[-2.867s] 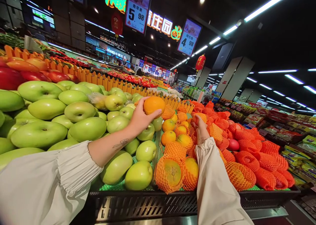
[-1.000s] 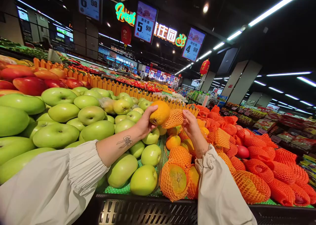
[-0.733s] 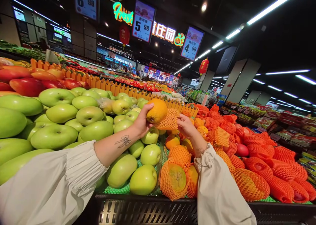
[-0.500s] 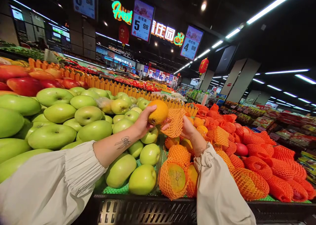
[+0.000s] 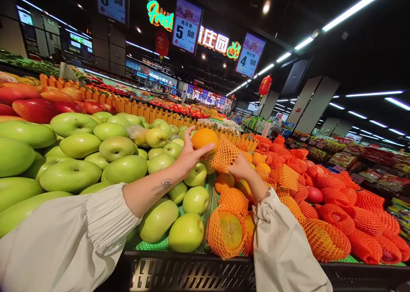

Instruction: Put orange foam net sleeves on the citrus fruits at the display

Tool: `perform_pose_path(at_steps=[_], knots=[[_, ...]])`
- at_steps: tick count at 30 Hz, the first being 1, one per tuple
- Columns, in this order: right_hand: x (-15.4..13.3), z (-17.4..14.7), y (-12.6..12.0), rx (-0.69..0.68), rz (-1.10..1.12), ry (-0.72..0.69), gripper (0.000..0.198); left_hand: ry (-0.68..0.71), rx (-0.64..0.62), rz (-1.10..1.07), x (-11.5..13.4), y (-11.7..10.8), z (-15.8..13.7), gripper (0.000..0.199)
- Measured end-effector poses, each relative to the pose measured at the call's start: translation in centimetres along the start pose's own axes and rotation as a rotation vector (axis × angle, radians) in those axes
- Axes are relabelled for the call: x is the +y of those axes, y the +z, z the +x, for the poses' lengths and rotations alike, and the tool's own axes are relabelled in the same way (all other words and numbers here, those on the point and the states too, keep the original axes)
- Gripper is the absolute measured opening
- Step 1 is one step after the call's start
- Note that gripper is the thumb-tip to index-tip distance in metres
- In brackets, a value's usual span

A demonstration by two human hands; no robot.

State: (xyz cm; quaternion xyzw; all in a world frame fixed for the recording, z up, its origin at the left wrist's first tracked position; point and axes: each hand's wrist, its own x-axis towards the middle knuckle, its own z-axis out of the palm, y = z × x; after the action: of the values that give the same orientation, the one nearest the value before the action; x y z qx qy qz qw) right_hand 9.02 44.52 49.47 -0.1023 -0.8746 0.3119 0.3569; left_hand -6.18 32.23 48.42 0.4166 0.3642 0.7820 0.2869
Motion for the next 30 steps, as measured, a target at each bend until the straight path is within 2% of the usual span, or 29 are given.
perform_pose_path(at_steps=[2,5,7,9,13,16,20,22,26,30], knots=[[-0.3,-0.1,0.3,-0.051,-0.110,-0.105,0.044,-0.007,-0.032,-0.049,0.0,0.1,0.1,0.095],[-0.7,-0.3,0.1,0.040,-0.210,-0.195,0.034,-0.087,-0.036,-0.065,-0.2,0.1,0.2,0.078],[-1.0,-0.4,-0.1,0.110,-0.270,-0.211,0.031,-0.124,-0.052,-0.035,-0.4,0.2,0.3,0.074],[-1.4,-0.6,-0.2,0.115,-0.326,-0.227,0.032,-0.124,-0.094,0.022,-0.5,0.2,0.3,0.075],[-1.8,-0.8,-0.2,0.086,-0.411,-0.310,0.038,0.079,-0.166,0.269,-0.4,0.1,-0.2,0.075],[-1.6,-0.8,-0.3,0.142,-0.508,-0.458,0.034,0.177,-0.262,0.437,-0.2,0.1,-1.0,0.073],[-1.0,-0.7,-0.6,0.204,-0.628,-0.618,0.033,0.244,-0.401,0.547,-0.5,0.1,-1.5,0.099],[-0.8,-0.7,-0.6,0.246,-0.670,-0.628,0.037,0.260,-0.419,0.552,-0.6,0.0,-1.4,0.105],[-0.6,-0.9,-0.8,0.246,-0.684,-0.623,0.035,0.241,-0.404,0.518,-0.6,-0.3,-1.1,0.101],[-0.7,-1.0,-1.1,0.222,-0.587,-0.514,0.038,0.070,-0.350,0.456,-0.6,-0.4,-0.9,0.084]])
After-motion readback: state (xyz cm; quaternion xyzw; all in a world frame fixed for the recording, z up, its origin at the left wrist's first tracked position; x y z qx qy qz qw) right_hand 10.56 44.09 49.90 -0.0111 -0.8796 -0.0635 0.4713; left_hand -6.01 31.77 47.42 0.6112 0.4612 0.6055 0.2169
